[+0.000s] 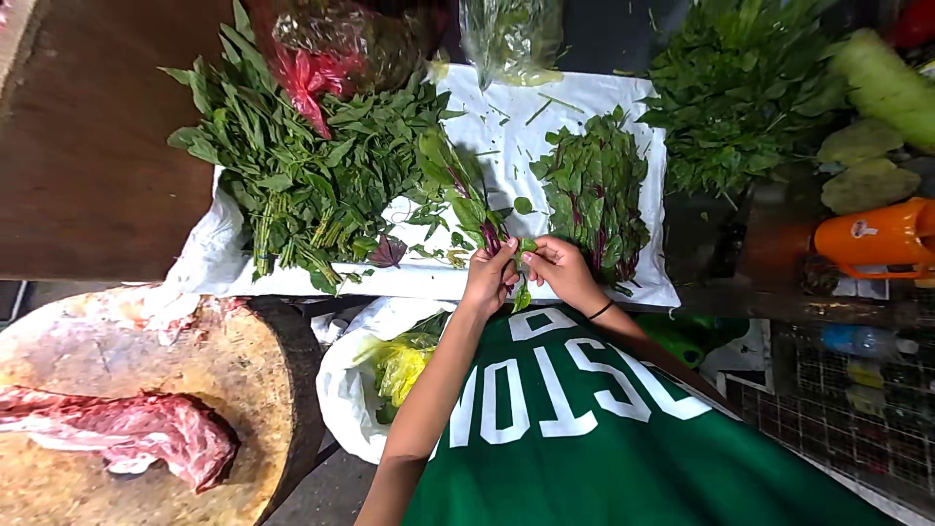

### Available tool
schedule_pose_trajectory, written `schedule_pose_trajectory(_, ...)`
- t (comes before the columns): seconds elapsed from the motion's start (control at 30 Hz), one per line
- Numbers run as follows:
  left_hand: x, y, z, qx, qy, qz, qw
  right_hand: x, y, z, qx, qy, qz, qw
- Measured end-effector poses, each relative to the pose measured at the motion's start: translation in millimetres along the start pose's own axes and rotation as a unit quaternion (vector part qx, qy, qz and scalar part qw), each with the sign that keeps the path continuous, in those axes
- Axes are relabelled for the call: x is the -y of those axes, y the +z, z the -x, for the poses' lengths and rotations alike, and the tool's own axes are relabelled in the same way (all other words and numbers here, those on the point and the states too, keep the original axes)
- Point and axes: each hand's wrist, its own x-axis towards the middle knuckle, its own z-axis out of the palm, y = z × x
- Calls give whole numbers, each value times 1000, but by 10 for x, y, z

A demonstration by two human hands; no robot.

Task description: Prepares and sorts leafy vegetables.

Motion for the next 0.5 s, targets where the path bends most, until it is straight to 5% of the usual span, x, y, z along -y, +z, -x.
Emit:
schedule_pose_trajectory(0.17, -54, 8, -48, -13, -12, 30, 999, -32, -69, -79, -12, 0, -126, 992)
schedule_pose_trajectory(0.5, -91, -61, -38, 2, -3, 3, 1000, 35, -12, -86, 35, 1, -76, 996)
